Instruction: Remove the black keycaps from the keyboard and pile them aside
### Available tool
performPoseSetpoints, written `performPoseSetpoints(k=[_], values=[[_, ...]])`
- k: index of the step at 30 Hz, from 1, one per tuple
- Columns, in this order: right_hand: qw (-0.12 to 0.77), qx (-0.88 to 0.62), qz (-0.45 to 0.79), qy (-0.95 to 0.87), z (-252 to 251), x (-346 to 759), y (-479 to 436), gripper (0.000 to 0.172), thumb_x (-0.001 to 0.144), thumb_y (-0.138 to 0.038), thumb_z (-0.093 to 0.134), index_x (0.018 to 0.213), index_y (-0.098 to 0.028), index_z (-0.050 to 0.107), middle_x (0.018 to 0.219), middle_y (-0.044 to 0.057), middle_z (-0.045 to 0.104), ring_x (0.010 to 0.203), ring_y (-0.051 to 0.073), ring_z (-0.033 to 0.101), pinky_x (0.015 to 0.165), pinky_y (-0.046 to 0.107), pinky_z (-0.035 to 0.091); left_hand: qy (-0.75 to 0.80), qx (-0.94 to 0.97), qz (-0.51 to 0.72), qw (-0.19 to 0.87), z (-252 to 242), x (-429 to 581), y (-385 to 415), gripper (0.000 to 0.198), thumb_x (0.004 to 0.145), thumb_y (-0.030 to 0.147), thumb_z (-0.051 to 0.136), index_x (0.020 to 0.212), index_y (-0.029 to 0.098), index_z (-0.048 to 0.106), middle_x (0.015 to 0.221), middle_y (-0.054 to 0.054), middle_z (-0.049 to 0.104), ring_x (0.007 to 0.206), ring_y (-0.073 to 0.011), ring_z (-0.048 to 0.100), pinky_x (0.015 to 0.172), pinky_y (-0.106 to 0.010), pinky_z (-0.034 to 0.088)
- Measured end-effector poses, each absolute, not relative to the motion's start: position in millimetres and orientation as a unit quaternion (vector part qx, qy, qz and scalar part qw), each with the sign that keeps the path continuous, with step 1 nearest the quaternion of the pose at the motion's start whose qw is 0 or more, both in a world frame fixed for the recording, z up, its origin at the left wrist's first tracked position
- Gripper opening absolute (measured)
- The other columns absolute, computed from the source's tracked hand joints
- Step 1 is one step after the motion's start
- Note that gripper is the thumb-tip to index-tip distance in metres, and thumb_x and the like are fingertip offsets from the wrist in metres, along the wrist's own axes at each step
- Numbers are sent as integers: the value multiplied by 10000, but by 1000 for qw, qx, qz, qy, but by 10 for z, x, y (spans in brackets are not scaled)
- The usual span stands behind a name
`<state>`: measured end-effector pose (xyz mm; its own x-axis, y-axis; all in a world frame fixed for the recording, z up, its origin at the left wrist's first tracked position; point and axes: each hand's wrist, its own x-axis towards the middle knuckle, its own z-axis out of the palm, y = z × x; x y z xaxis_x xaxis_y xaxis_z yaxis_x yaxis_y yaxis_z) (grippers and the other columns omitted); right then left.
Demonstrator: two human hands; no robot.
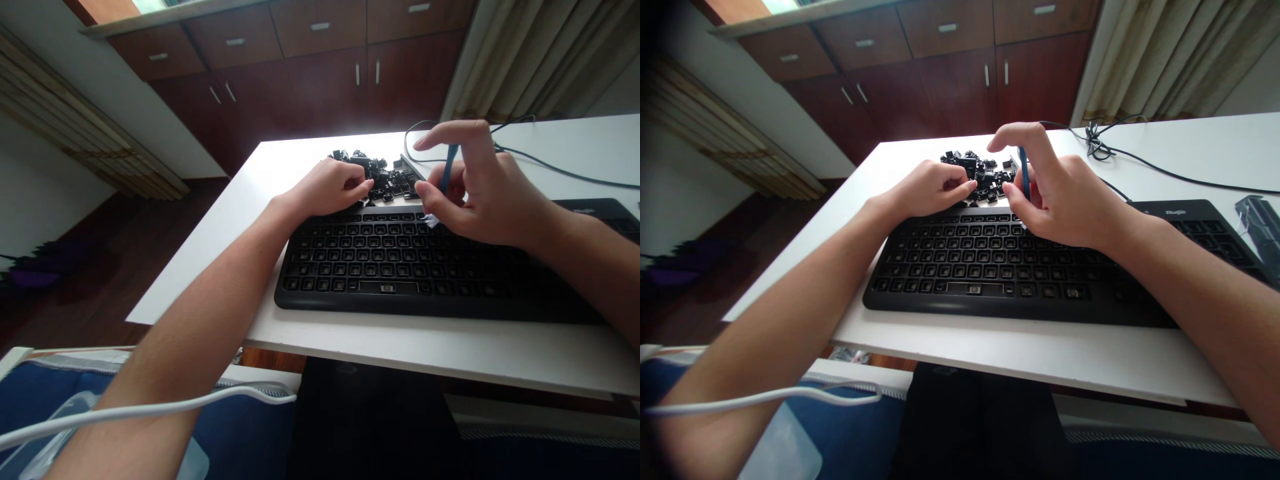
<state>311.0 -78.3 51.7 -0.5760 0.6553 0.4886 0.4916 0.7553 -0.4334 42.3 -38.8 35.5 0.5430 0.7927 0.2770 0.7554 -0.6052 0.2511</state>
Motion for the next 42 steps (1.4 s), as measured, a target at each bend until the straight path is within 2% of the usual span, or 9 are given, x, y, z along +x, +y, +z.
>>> performPoseSetpoints(k=[13,21,30,42], values=[[326,-330,136,-876,521,3124,-791,570,891,-251,672,1403,-305,428,729,-28,627,489,150,542,472,312,436,443,876,181,54,368,424,-395,370,960,408,501,719,162,638,609,-13,555,542,-107,405,598,-304,318],[325,-329,136,-876,520,3121,-796,550,910,-315,658,1410,-307,428,742,-20,636,492,155,544,469,314,439,445,875,183,54,368,431,-400,374,960,422,499,712,175,632,616,-20,574,549,-114,417,602,-299,324],[319,-332,133,-878,532,3126,-792,564,894,-282,666,1407,-290,430,739,-16,635,490,153,549,469,316,434,448,874,176,56,372,435,-401,373,963,409,494,731,157,643,615,-18,558,550,-107,399,604,-304,311],[326,-327,127,-878,528,3122,-786,582,876,-323,689,1405,-301,448,788,5,637,526,166,549,513,330,464,455,874,163,56,379,438,-400,400,974,420,469,752,143,653,607,-13,517,576,-110,369,624,-315,297]])
